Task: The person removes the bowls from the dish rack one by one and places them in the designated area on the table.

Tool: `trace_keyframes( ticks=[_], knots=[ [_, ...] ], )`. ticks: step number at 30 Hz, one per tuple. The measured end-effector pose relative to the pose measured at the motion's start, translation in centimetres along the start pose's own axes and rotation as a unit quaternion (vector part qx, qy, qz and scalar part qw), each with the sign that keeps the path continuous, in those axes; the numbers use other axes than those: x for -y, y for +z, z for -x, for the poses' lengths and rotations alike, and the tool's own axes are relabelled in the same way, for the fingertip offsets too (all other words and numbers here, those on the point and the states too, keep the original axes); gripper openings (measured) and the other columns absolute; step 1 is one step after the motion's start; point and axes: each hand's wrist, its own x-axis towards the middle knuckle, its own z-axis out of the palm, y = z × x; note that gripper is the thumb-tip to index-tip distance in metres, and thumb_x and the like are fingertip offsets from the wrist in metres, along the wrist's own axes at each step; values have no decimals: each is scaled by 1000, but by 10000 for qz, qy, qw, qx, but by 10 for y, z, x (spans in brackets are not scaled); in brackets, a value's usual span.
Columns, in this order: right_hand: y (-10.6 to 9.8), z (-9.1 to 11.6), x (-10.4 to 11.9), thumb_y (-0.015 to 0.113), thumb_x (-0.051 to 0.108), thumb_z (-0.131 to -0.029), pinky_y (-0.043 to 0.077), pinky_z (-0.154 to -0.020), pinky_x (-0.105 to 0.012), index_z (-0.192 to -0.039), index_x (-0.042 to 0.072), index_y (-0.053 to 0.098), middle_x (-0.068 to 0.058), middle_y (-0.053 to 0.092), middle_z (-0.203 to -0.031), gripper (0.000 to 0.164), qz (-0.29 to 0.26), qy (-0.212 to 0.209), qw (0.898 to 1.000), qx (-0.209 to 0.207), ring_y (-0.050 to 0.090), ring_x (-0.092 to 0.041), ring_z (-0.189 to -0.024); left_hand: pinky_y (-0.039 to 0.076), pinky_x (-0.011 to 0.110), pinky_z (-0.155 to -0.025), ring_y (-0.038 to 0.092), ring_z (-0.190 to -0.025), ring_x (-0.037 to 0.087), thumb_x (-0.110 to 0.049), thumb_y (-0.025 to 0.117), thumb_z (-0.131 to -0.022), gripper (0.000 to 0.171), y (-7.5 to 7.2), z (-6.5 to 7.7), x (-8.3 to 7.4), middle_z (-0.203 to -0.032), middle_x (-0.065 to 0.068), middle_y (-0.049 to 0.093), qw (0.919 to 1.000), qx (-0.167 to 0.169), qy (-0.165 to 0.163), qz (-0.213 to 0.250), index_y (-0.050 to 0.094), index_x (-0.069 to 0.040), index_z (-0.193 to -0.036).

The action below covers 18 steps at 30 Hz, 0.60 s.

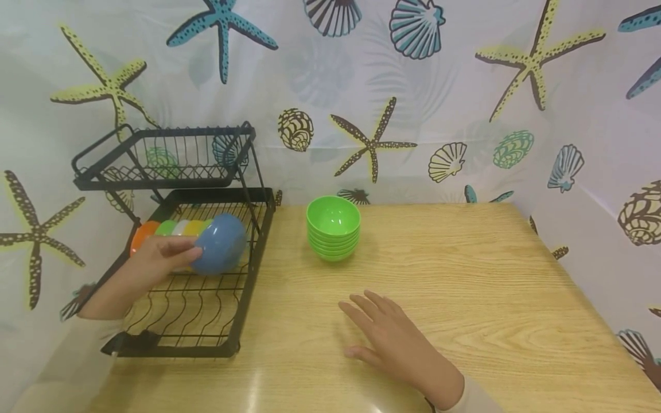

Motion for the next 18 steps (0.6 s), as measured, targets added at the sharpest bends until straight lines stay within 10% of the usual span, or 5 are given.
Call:
trace_keyframes(
  ticks=[14, 18],
  knots=[
    [0, -5, 1, 76, 38, -80, 42, -100, -54, -140, 10, 47, -12, 52, -138, 72, 56, -93, 9998, -156, 46, -37, -128, 57, 36, -83, 67, -96, 25, -22, 63, -94, 38, 18, 27, -22, -112, 18, 68, 9955, -258, 771, -480, 63, 5, -121],
    [-2, -9, 2, 72, 37, -84, 41, -102, -53, -142, 11, 44, -11, 50, -140, 70, 20, -80, 9997, -241, 45, -35, -129, 59, 29, -75, 67, -86, 17, -7, 67, -88, 28, 28, 31, -25, -104, 16, 71, 9796, -311, 1826, -776, 68, 5, -113]
  ],
)
